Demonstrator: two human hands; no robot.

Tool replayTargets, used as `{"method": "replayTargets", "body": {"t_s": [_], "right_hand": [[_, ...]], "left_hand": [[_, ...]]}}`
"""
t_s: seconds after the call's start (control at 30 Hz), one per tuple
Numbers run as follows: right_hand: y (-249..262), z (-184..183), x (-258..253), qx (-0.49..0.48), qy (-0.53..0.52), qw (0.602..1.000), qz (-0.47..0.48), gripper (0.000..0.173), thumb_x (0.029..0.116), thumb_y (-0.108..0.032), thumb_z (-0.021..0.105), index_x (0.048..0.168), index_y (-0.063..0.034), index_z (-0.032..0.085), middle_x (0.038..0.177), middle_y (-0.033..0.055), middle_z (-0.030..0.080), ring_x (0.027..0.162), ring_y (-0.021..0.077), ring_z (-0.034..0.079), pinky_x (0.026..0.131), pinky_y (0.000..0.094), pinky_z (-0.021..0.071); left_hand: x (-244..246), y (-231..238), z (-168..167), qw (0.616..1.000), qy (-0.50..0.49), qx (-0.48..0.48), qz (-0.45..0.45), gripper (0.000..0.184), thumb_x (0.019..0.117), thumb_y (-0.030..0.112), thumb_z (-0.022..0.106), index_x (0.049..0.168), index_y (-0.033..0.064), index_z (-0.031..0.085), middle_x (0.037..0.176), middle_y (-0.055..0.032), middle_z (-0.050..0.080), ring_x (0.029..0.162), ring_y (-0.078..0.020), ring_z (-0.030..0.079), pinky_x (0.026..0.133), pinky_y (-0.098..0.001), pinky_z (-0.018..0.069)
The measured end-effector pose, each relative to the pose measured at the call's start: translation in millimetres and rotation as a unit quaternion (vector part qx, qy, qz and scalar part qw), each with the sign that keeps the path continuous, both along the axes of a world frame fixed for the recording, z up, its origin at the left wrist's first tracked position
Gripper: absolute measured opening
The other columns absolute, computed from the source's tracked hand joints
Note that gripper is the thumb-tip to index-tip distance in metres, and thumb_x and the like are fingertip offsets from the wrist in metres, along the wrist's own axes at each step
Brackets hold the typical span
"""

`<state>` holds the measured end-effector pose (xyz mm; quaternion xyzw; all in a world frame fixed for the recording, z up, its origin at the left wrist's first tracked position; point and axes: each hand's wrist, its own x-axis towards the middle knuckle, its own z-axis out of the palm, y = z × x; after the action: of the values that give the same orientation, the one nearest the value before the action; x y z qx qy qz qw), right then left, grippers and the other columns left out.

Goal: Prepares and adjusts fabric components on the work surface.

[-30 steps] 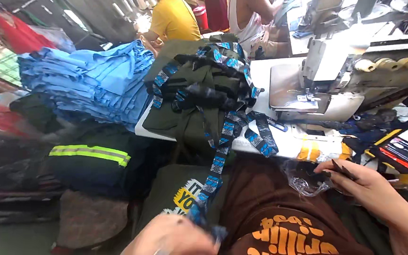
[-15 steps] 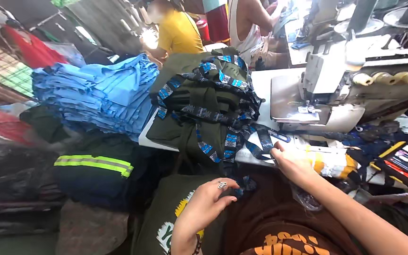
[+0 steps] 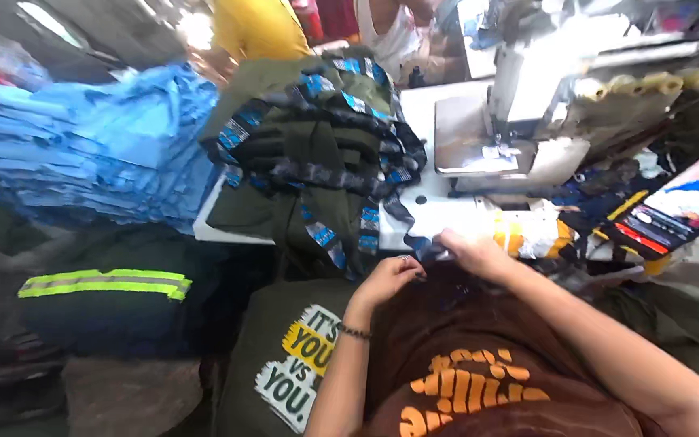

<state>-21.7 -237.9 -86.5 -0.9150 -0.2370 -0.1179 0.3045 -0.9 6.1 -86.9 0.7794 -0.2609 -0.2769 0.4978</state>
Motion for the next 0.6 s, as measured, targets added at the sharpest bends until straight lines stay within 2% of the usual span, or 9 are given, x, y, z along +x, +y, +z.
{"method": "replayTargets", "body": {"t_s": [0.07,0.1,0.2,0.27,0.3,0.37,0.47,0.53,0.6], "right_hand": [[-13,4,9,0.076,0.087,0.993,0.009,0.016,0.0946,-0.004,0.066,0.109,0.0010,0.071,0.101,0.0173,0.072,0.089,0.0315,0.071,0.081,0.0538,0.0583],[-17,6,14,0.120,0.111,0.987,0.006,0.017,0.0930,-0.002,0.066,0.109,0.0004,0.071,0.100,0.0147,0.072,0.088,0.0253,0.070,0.082,0.0475,0.0584],[-26,19,23,0.202,0.258,0.945,-0.024,0.017,0.0976,-0.008,0.060,0.113,-0.0047,0.067,0.088,0.0060,0.067,0.073,0.0121,0.061,0.069,0.0366,0.0528],[-29,22,26,0.276,0.289,0.917,-0.005,0.015,0.0977,-0.009,0.059,0.111,-0.0053,0.065,0.075,-0.0031,0.060,0.057,0.0014,0.051,0.054,0.0220,0.0465],[-29,19,26,0.317,0.292,0.903,0.007,0.013,0.0972,-0.010,0.060,0.110,-0.0061,0.064,0.071,-0.0057,0.059,0.052,-0.0009,0.048,0.049,0.0184,0.0439],[-30,17,21,0.349,0.296,0.889,0.003,0.013,0.0967,-0.010,0.062,0.110,-0.0069,0.064,0.068,-0.0044,0.058,0.048,0.0016,0.047,0.045,0.0196,0.0427],[-30,17,22,0.345,0.310,0.886,-0.019,0.016,0.0969,-0.010,0.062,0.112,-0.0075,0.064,0.068,-0.0015,0.059,0.051,0.0047,0.050,0.050,0.0228,0.0459],[-29,15,24,0.359,0.300,0.883,-0.023,0.014,0.0948,-0.008,0.063,0.109,-0.0053,0.066,0.076,-0.0032,0.064,0.059,0.0013,0.055,0.057,0.0207,0.0491],[-26,18,23,0.342,0.304,0.888,-0.033,0.014,0.0944,-0.011,0.064,0.107,-0.0048,0.067,0.080,-0.0042,0.064,0.065,-0.0007,0.055,0.062,0.0199,0.0486]], "left_hand": [[-15,-11,-50,1.000,0.014,-0.004,0.001,0.027,0.1011,0.011,0.057,0.121,-0.0033,0.069,0.127,-0.0149,0.067,0.121,-0.0175,0.062,0.109,-0.0364,0.0472],[-19,-17,-66,1.000,0.004,-0.005,0.006,0.033,0.1016,0.011,0.056,0.130,-0.0025,0.065,0.137,-0.0172,0.062,0.132,-0.0217,0.056,0.115,-0.0392,0.0414],[-16,-53,-82,0.995,-0.067,0.065,-0.043,0.046,0.1057,0.025,0.051,0.146,0.0039,0.054,0.149,-0.0158,0.055,0.143,-0.0267,0.047,0.121,-0.0484,0.0320],[-8,-81,-81,0.979,-0.107,0.123,-0.120,0.053,0.1072,0.035,0.049,0.149,0.0027,0.051,0.149,-0.0171,0.055,0.142,-0.0295,0.047,0.121,-0.0503,0.0317],[-8,-93,-84,0.971,-0.115,0.137,-0.158,0.053,0.1069,0.036,0.049,0.146,0.0011,0.053,0.146,-0.0187,0.057,0.140,-0.0316,0.050,0.120,-0.0515,0.0331],[-22,-109,-92,0.962,-0.123,0.149,-0.194,0.050,0.1056,0.037,0.053,0.141,0.0019,0.058,0.142,-0.0183,0.059,0.136,-0.0320,0.053,0.117,-0.0512,0.0375],[-40,-106,-73,0.974,-0.104,0.128,-0.158,0.047,0.1014,0.025,0.063,0.139,-0.0024,0.058,0.143,-0.0206,0.058,0.136,-0.0317,0.054,0.118,-0.0450,0.0388],[-43,-97,-59,0.975,-0.073,0.142,-0.151,0.046,0.0991,0.014,0.064,0.141,-0.0037,0.056,0.138,-0.0234,0.061,0.130,-0.0345,0.058,0.114,-0.0482,0.0430],[-43,-89,-50,0.977,-0.053,0.139,-0.151,0.042,0.0949,0.005,0.065,0.136,-0.0029,0.060,0.131,-0.0220,0.065,0.122,-0.0335,0.064,0.109,-0.0490,0.0469]]}}
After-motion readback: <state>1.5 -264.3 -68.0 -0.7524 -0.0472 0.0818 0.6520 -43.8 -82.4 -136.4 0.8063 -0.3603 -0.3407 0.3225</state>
